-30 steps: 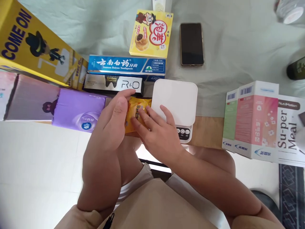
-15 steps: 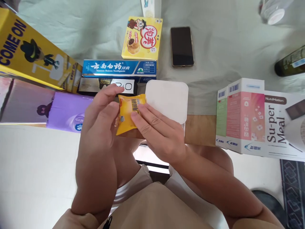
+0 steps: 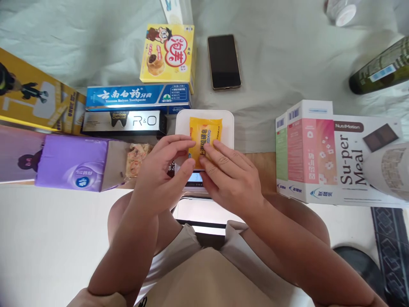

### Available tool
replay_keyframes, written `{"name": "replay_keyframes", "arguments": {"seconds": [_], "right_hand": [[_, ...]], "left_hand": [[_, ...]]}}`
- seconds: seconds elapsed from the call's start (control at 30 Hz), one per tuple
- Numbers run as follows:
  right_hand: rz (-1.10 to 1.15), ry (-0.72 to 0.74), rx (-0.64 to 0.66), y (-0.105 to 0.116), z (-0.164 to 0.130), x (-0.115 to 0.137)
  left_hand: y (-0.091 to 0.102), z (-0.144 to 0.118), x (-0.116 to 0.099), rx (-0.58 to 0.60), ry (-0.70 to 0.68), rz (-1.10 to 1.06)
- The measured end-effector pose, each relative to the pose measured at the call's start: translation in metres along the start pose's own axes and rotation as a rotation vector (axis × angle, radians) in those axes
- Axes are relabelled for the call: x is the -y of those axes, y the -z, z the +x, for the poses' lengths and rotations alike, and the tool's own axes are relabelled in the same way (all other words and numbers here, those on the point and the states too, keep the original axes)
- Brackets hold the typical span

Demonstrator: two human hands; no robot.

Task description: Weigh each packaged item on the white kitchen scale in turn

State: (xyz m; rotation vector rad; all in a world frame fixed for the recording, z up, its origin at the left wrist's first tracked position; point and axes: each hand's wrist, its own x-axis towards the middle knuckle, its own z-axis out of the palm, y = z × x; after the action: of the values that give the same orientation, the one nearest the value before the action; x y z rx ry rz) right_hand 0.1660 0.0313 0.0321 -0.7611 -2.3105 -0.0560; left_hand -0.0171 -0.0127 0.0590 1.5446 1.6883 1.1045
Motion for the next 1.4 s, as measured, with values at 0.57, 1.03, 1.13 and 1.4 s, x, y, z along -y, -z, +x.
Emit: {"name": "replay_keyframes", "arguments": {"seconds": [0.57, 1.03, 1.13, 1.4], "right_hand": [[0.121, -0.223, -0.049, 0.003, -0.006, -0.014], [0.088, -0.223, -0.037, 0.000, -0.005, -0.012], [0.101, -0.231, -0.019, 0.002, -0.005, -0.012], [0.089, -0.253, 0.018, 0.000, -0.010, -0.011]], "left_hand": [[0.009, 0.002, 0.022, -0.203, -0.139, -0.030], [0.011, 0.003, 0.016, -0.132, -0.037, 0.082], [0.011, 0.003, 0.016, -0.129, -0.063, 0.076], [0.006, 0.001, 0.018, -0.020, -0.366, 0.301]]}}
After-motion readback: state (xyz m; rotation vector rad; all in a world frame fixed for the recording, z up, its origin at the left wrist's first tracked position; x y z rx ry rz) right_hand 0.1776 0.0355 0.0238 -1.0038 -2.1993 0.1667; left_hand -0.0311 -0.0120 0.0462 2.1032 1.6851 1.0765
